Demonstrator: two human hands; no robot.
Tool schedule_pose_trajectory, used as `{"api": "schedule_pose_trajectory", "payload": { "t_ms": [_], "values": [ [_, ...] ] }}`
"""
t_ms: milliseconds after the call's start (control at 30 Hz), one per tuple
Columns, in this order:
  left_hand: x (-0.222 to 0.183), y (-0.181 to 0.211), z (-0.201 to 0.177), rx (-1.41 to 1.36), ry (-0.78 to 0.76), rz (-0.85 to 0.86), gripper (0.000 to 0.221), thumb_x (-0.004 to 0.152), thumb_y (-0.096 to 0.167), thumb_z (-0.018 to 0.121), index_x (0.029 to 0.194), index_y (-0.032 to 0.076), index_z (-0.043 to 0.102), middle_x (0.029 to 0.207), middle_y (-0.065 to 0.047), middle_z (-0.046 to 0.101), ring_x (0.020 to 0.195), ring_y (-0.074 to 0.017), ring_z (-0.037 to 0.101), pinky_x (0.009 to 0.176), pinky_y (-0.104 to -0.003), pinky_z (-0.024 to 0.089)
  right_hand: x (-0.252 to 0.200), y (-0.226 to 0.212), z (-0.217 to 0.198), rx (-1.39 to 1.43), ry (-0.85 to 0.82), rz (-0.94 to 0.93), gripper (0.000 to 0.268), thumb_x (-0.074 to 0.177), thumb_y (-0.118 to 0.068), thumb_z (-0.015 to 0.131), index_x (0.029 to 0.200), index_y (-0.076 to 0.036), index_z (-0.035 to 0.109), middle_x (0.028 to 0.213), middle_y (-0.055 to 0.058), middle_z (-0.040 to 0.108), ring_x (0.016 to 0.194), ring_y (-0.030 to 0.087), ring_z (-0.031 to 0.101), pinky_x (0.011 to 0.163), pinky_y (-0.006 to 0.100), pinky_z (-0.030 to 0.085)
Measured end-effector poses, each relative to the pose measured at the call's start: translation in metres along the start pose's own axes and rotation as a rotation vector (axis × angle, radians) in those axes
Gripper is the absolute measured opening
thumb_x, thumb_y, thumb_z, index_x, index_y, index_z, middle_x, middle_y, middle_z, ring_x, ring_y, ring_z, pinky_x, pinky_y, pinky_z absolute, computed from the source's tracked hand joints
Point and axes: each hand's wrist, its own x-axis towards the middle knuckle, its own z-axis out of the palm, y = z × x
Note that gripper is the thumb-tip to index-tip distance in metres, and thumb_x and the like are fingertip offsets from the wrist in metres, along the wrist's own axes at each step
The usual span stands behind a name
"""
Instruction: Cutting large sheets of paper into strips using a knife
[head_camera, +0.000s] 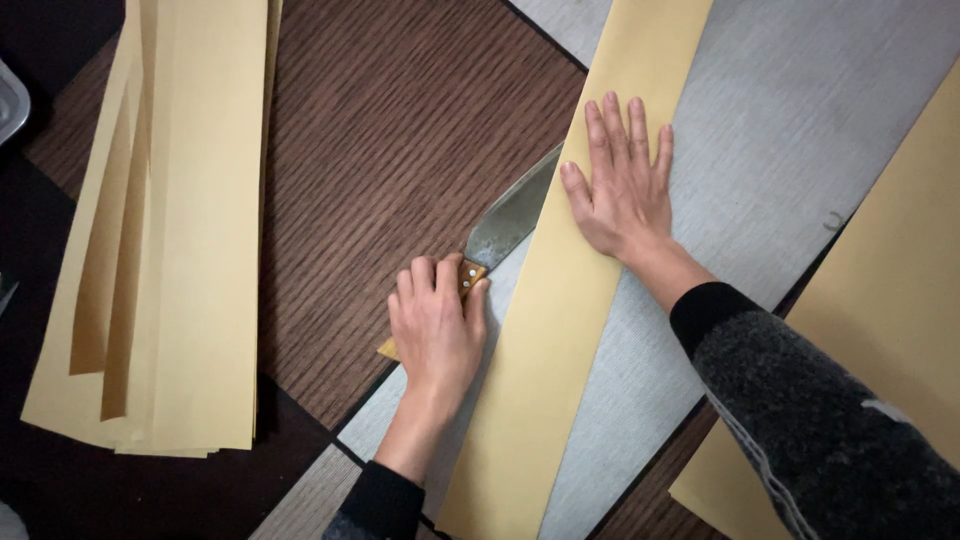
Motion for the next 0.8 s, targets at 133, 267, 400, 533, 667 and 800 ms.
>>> {"api": "schedule_pose_trajectory", "payload": {
  "t_ms": [133, 267, 400, 533, 667, 800],
  "values": [
    [0.009, 0.002, 0.004, -0.002, 0.017, 0.008, 0.043, 0.103, 0.032, 0.077, 0.137, 0.005, 0.072, 0.116, -0.012, 0.059, 0.102, -0.0315, 0.057, 0.085, -0.045, 0.046, -0.001, -0.001, -0.001, -0.005, 0.024, -0.01, 0.084, 0.117, -0.055, 0.029, 0.184, -0.008, 0.011, 0.193, 0.018, 0.01, 0.176, 0.038, -0.002, 0.136, 0.072, -0.007],
    [0.021, 0.0, 0.009, 0.002, 0.034, 0.03, 0.039, 0.103, 0.031, 0.078, 0.132, 0.005, 0.073, 0.116, -0.013, 0.06, 0.1, -0.0318, 0.058, 0.084, -0.045, 0.047, -0.001, -0.001, -0.001, -0.006, 0.012, -0.002, 0.084, 0.117, -0.057, 0.025, 0.184, -0.009, 0.009, 0.194, 0.017, 0.006, 0.176, 0.037, -0.004, 0.137, 0.072, -0.008],
    [0.036, -0.001, 0.008, -0.011, 0.011, 0.059, 0.038, 0.103, 0.028, 0.079, 0.131, 0.004, 0.072, 0.113, -0.012, 0.058, 0.098, -0.0294, 0.057, 0.084, -0.043, 0.047, 0.0, -0.001, -0.001, -0.007, 0.016, -0.01, 0.083, 0.117, -0.056, 0.027, 0.185, -0.009, 0.009, 0.194, 0.016, 0.006, 0.177, 0.037, -0.003, 0.137, 0.073, -0.007],
    [0.035, -0.004, 0.008, -0.032, 0.023, 0.062, 0.037, 0.101, 0.027, 0.079, 0.131, 0.006, 0.072, 0.115, -0.013, 0.059, 0.101, -0.0323, 0.058, 0.084, -0.045, 0.047, -0.001, -0.001, -0.002, -0.006, 0.003, -0.003, 0.085, 0.117, -0.057, 0.025, 0.185, -0.009, 0.007, 0.194, 0.017, 0.004, 0.177, 0.037, -0.004, 0.137, 0.072, -0.008],
    [0.025, -0.003, 0.003, -0.041, -0.012, 0.092, 0.042, 0.103, 0.03, 0.078, 0.135, 0.003, 0.073, 0.113, -0.011, 0.06, 0.099, -0.0296, 0.057, 0.083, -0.043, 0.047, -0.001, -0.001, -0.003, 0.018, 0.026, -0.016, 0.084, 0.118, -0.055, 0.027, 0.184, -0.008, 0.009, 0.194, 0.018, 0.006, 0.177, 0.038, -0.003, 0.137, 0.072, -0.008],
    [0.02, -0.002, 0.003, -0.054, 0.004, 0.102, 0.041, 0.103, 0.03, 0.08, 0.133, 0.003, 0.073, 0.112, -0.011, 0.06, 0.098, -0.0291, 0.058, 0.083, -0.043, 0.049, -0.001, 0.001, 0.001, 0.015, 0.02, -0.018, 0.084, 0.119, -0.057, 0.026, 0.184, -0.008, 0.006, 0.194, 0.017, 0.003, 0.177, 0.037, -0.006, 0.137, 0.071, -0.011]
  ]
}}
